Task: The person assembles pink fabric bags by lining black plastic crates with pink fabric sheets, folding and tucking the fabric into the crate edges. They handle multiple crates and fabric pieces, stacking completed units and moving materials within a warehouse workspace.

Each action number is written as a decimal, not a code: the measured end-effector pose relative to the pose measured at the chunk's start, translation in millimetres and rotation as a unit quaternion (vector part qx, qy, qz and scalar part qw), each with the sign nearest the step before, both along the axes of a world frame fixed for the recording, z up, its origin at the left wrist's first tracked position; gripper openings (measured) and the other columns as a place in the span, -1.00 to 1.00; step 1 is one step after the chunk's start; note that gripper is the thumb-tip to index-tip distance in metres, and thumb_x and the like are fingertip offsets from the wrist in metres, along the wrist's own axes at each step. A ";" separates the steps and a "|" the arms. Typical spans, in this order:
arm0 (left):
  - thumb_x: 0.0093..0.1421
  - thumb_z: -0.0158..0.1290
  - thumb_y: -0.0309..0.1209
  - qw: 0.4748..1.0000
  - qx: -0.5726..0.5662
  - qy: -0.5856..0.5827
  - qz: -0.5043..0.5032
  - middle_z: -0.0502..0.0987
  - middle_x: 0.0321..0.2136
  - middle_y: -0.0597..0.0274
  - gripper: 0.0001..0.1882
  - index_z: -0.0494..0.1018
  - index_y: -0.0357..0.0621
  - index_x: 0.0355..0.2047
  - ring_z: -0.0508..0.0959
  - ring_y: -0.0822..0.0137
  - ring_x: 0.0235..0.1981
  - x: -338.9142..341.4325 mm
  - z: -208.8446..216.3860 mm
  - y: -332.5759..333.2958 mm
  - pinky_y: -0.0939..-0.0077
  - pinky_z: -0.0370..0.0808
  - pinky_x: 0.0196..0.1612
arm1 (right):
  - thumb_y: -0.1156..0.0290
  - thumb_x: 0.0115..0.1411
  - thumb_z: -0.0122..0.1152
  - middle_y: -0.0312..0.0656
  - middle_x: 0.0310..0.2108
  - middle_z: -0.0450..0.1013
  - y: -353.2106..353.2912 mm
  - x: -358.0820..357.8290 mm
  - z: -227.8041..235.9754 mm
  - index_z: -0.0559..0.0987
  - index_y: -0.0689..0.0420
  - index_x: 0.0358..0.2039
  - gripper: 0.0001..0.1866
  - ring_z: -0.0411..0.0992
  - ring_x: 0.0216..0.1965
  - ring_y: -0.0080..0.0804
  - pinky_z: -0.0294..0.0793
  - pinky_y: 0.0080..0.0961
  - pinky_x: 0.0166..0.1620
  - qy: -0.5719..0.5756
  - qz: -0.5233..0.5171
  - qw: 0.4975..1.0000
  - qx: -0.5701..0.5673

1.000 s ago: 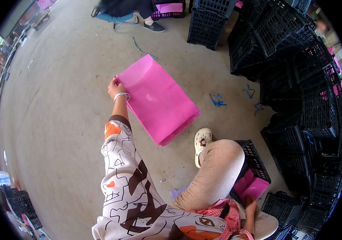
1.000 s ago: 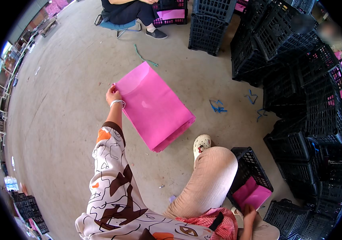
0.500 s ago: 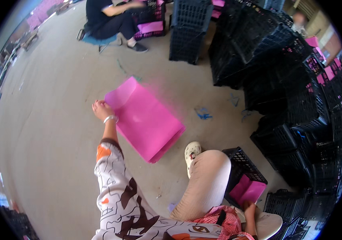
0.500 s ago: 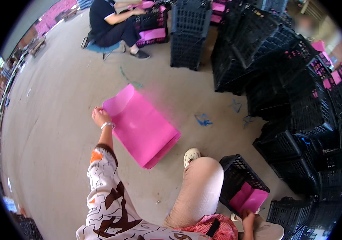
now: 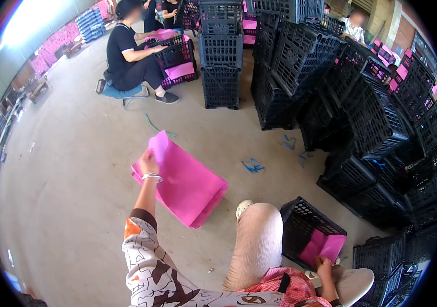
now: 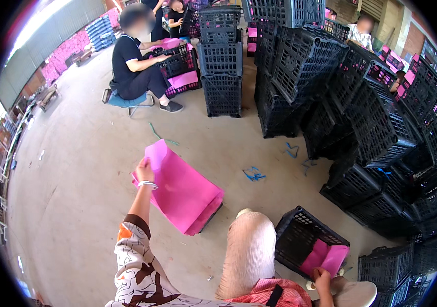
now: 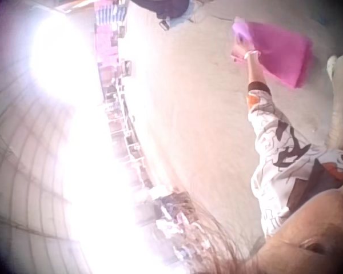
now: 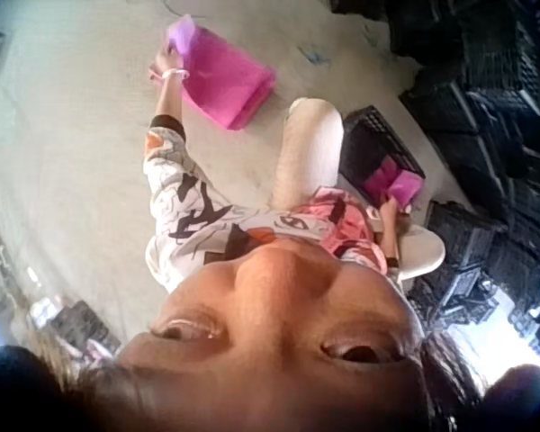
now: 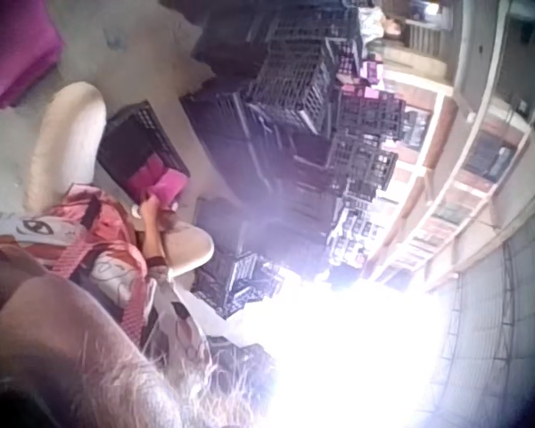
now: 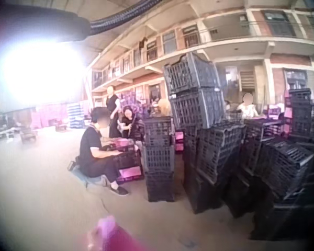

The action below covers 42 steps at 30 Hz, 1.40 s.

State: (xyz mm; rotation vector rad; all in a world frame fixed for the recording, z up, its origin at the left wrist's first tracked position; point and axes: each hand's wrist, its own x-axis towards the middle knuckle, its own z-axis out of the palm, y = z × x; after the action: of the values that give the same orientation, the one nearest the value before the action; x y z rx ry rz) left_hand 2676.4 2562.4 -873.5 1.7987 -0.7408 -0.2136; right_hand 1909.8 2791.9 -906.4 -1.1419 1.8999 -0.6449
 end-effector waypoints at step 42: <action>-0.06 0.26 -0.13 0.438 -0.001 -0.254 -0.862 -0.04 0.31 0.01 -0.02 0.01 -0.11 0.29 -0.03 0.04 0.33 -586.4 224.1 66.9 0.27 -0.02 0.30 | 0.37 0.26 0.01 -0.15 -0.24 0.46 -103.9 -37.6 225.3 0.41 0.22 -0.15 -0.78 0.50 -0.29 -0.34 0.54 -0.38 -0.24 -0.571 -0.229 0.755 -0.225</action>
State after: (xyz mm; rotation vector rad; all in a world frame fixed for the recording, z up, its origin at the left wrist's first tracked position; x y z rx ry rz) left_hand 2090.0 2629.3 -649.4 0.2560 -2.7901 -0.9751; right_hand 1872.2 2688.0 -681.1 -0.2683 0.8977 -1.6707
